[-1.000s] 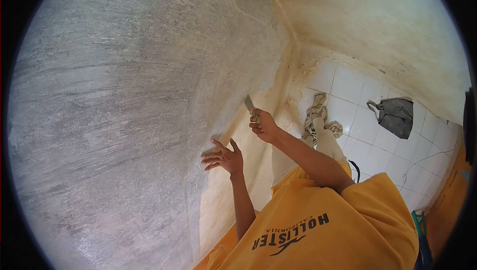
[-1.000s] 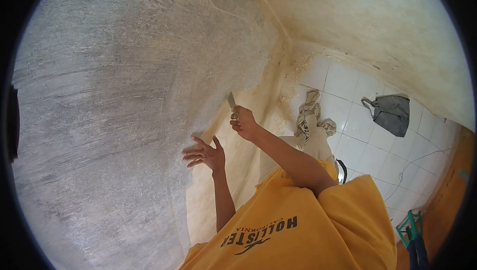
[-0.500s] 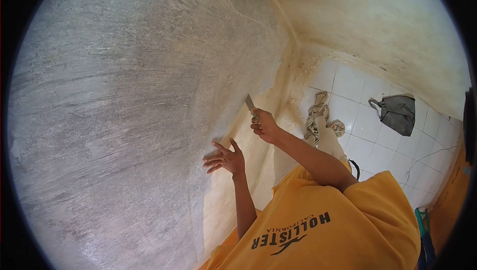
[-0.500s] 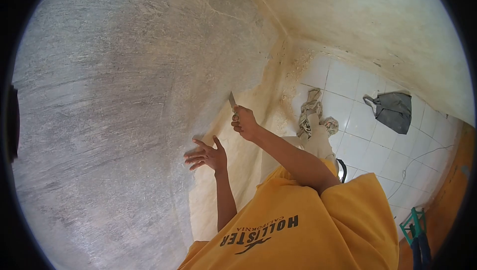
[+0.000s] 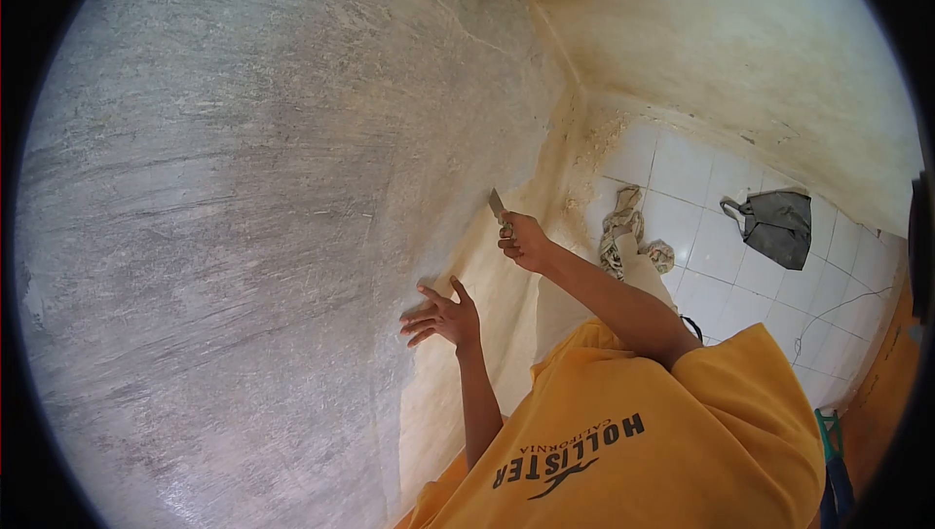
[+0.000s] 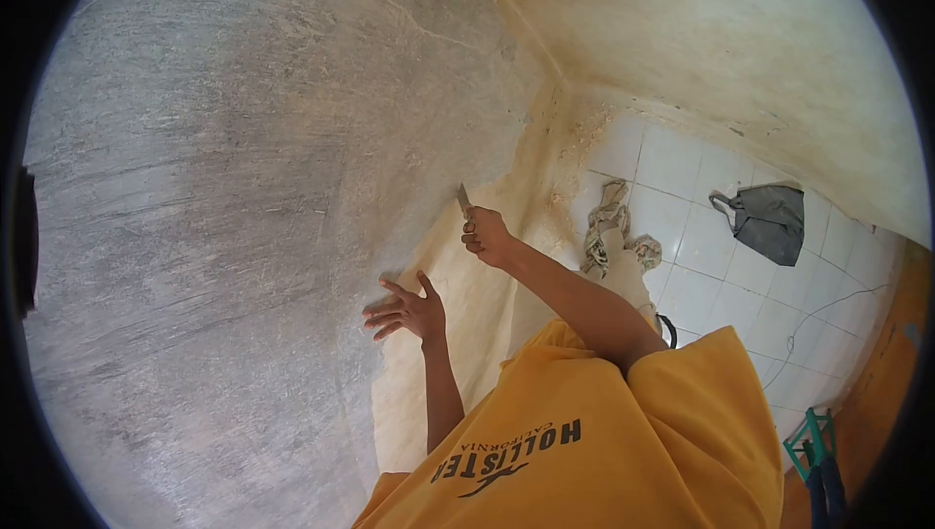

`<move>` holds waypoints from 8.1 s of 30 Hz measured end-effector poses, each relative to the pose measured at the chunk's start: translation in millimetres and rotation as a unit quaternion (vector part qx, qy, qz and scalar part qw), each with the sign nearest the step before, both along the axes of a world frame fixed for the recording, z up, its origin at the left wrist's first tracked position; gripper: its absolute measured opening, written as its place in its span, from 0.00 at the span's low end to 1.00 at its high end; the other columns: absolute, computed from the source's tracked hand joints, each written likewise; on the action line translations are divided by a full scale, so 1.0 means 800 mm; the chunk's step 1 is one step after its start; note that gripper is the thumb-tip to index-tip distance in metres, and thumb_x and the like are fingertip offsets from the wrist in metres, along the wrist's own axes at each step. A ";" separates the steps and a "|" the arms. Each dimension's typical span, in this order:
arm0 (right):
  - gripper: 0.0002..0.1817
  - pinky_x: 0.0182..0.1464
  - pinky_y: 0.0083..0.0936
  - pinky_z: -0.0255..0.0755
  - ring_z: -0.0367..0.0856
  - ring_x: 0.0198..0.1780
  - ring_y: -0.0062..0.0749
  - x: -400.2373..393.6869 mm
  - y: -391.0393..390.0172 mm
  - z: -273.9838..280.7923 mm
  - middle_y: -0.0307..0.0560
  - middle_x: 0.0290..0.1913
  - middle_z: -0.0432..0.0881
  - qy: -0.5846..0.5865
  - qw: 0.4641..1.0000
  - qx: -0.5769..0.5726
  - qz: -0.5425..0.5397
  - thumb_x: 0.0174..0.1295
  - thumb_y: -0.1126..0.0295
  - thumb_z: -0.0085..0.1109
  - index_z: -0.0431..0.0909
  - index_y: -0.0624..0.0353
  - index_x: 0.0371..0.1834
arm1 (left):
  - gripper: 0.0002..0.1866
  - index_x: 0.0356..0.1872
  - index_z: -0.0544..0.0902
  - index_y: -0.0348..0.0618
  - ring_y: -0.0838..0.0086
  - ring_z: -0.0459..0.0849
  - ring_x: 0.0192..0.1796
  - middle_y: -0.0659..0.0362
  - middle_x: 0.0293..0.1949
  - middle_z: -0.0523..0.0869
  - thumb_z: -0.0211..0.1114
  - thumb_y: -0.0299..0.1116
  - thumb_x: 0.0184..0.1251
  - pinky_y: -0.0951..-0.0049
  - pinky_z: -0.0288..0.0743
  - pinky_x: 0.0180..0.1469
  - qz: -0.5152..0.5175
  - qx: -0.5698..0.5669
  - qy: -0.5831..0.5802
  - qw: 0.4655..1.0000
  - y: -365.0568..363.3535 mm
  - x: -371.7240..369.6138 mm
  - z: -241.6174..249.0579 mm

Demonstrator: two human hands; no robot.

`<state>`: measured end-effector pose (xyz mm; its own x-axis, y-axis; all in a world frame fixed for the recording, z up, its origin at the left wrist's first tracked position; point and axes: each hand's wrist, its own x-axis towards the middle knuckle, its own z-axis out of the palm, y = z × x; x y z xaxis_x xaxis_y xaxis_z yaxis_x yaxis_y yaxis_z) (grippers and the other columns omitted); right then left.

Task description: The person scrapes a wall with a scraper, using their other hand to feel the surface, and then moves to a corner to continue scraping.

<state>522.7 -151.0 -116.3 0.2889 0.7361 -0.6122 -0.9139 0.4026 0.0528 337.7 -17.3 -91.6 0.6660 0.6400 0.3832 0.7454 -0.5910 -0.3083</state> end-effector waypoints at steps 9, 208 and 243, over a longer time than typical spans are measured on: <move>0.07 0.15 0.15 0.45 0.54 0.18 0.15 -0.004 -0.014 0.020 0.34 0.25 0.64 -0.024 0.999 0.006 0.028 0.72 0.63 0.52 0.65 0.48 0.37 | 0.54 0.80 0.25 0.60 0.07 0.15 0.65 0.12 0.65 0.14 0.53 0.67 0.70 0.05 0.21 0.51 -0.025 0.005 -0.027 0.999 0.000 0.001 0.000; 0.18 0.17 0.16 0.48 0.56 0.18 0.11 -0.433 0.072 0.206 0.30 0.25 0.67 -0.427 0.882 -0.200 0.027 0.78 0.56 0.50 0.71 0.51 0.63 | 0.50 0.83 0.44 0.50 0.30 0.26 0.79 0.35 0.79 0.24 0.68 0.32 0.66 0.35 0.36 0.78 -0.079 -0.301 -0.384 0.869 -0.037 -0.366 0.109; 0.22 0.19 0.19 0.52 0.58 0.20 0.15 -0.359 0.076 0.195 0.34 0.27 0.68 -0.374 0.912 -0.169 0.011 0.77 0.59 0.50 0.68 0.56 0.68 | 0.51 0.82 0.39 0.47 0.33 0.21 0.79 0.31 0.77 0.20 0.67 0.33 0.68 0.37 0.29 0.78 -0.072 -0.331 -0.374 0.863 -0.038 -0.364 0.103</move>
<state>235.1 -90.5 39.7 0.7060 0.5531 -0.4423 -0.6511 0.2611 -0.7127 46.1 -47.4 -9.6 0.4816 0.8146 0.3232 0.4926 -0.5566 0.6690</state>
